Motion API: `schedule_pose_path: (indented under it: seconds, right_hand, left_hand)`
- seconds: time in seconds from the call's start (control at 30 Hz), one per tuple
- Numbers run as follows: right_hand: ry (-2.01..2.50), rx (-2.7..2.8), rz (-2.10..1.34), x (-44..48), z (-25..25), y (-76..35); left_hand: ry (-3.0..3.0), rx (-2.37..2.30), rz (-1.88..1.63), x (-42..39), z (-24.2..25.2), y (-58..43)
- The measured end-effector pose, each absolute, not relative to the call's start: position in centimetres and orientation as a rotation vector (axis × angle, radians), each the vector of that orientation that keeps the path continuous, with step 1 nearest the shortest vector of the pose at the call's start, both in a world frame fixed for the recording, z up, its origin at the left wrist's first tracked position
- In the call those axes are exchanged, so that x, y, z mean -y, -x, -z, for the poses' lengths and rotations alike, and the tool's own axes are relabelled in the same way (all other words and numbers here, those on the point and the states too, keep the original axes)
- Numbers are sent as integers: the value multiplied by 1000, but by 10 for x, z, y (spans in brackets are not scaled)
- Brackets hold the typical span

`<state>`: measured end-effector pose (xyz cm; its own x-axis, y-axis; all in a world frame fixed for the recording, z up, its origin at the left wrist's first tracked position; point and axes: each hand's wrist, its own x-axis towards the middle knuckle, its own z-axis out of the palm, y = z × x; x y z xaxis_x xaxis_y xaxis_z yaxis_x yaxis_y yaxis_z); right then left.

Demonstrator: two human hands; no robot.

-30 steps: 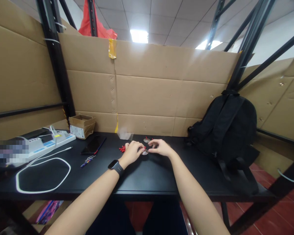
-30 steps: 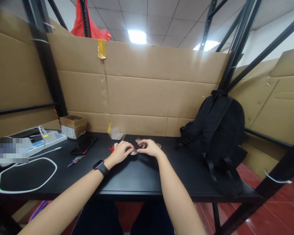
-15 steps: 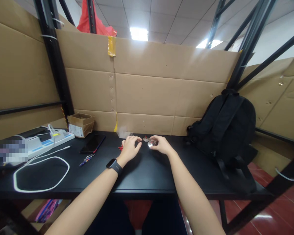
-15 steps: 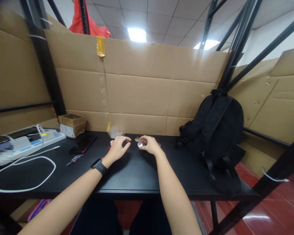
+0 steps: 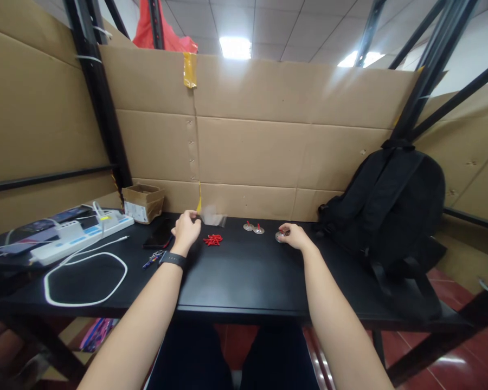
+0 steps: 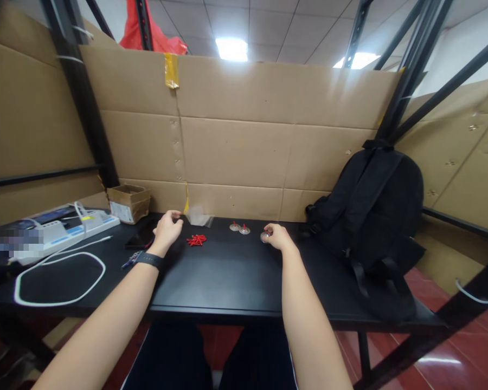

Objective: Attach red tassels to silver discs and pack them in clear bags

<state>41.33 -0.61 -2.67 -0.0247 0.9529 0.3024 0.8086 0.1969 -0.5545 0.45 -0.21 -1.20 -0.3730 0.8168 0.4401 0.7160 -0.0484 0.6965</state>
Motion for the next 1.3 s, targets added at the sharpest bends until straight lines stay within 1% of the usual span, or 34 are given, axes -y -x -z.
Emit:
schedule_pose_path:
  seconds: [0.17, 0.33, 0.43, 0.6, 0.73, 0.83, 0.9, 0.97, 1.07, 1.17, 1.3]
  right_hand:
    - [1666, 1865, -282, 10, 24, -413]
    - [1668, 1880, -276, 11, 24, -415]
    - [1659, 1883, -292, 11, 25, -417]
    - [1670, 1881, -317, 9, 26, -423]
    - [1694, 1890, -367, 8, 27, -429]
    - [1714, 1890, -384, 12, 25, -428]
    - [1740, 1877, -293, 15, 20, -421]
    - [1762, 1853, -104, 19, 14, -409]
    - [1666, 1937, 79, 19, 7, -382]
    - [1584, 2148, 134, 12, 8, -353]
    - [1703, 2266, 154, 4, 14, -327]
  left_hand:
    - [-1703, -2153, -1382, 1, 14, 3]
    - [-1930, -2089, -1357, 12, 11, -19]
    - [-2176, -1970, -1207, 18, 11, -38]
    - [-2597, -1621, -904, 18, 12, -73]
    - [-2758, -1452, -714, 1, 14, -103]
    - [-2790, -1435, -667, -22, 18, -122]
    - [-2804, -1432, -666, -38, 20, -133]
    - [-2833, -1410, -661, -51, 22, -143]
    - [-2909, -1357, -596, -64, 20, -153]
    - [-2963, -1395, -539, -69, 17, -159]
    - [-2987, -1531, -573, -68, 15, -158]
